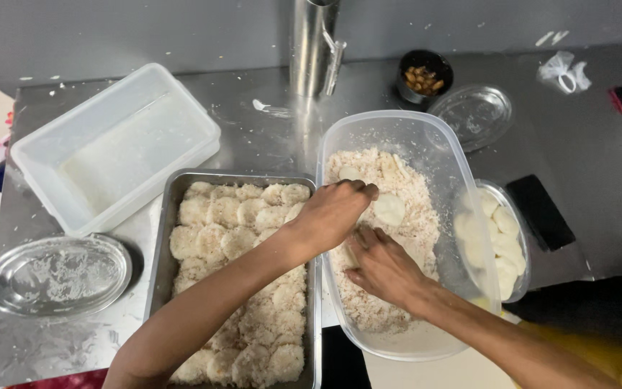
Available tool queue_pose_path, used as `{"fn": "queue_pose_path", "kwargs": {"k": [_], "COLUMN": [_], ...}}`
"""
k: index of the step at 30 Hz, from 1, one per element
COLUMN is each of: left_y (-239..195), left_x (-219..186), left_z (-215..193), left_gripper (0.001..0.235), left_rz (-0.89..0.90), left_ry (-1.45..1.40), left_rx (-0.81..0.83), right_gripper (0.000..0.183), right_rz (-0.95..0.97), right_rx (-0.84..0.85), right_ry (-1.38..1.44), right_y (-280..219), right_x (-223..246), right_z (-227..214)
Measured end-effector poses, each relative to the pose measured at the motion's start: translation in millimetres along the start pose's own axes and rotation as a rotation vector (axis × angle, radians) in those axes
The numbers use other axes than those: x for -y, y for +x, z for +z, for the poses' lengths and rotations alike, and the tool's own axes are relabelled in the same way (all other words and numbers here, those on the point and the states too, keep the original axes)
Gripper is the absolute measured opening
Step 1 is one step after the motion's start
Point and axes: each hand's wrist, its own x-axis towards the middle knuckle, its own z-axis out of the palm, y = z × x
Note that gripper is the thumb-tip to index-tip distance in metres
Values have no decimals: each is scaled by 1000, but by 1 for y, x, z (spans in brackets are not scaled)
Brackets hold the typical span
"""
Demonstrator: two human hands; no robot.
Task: The person coats white round food items with shredded material by dipping them into a plastic container and then places them into a metal tray.
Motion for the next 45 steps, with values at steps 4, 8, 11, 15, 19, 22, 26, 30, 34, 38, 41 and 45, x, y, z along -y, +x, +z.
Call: {"fn": "queue_pose_path", "kwargs": {"k": [4,8,11,15,19,22,26,30,34,38,41,45], "left_y": [-1,-3,-2,-1,1,6,6,15,19,21,14,-1], "left_x": [6,14,15,15,16,3,-26,-44,-24,-10,-19,-48], "left_z": [3,4,10,12,16,20,40,55,50,45,52,78], "left_gripper": [51,46,42,42,42,32,31,36,37,45,45,30], "left_rz": [-88,-41,-78,-24,46,-113,-66,-142,-181,-89,-69,-35], "left_ry": [-1,-35,-44,-42,1,-6,342,367,130,-113,-150,7], "left_rx": [127,60,124,30,80,482,636,711,795,809,815,802], "right_gripper": [49,46,38,60,69,112,102,62,64,54,46,69], "right_rz": [-151,98,342,169,374,220,100,145,78,314,520,553], "right_rx": [-74,-50,-70,-187,90,115,165,315,68,190,283,397], "right_ry": [65,246,222,72,341,197,-41,-94,76,321,380,386], "right_y": [-16,-11,-2,-11,-23,-9,-4,-10,-20,-43,-51,-46], "right_x": [7,7,1,11,7,-7,-9,-15,-19,-9,-2,6], "right_z": [-1,-21,-33,-36,-40,-45,-27,-23,-42,-57,-59,-48]}}
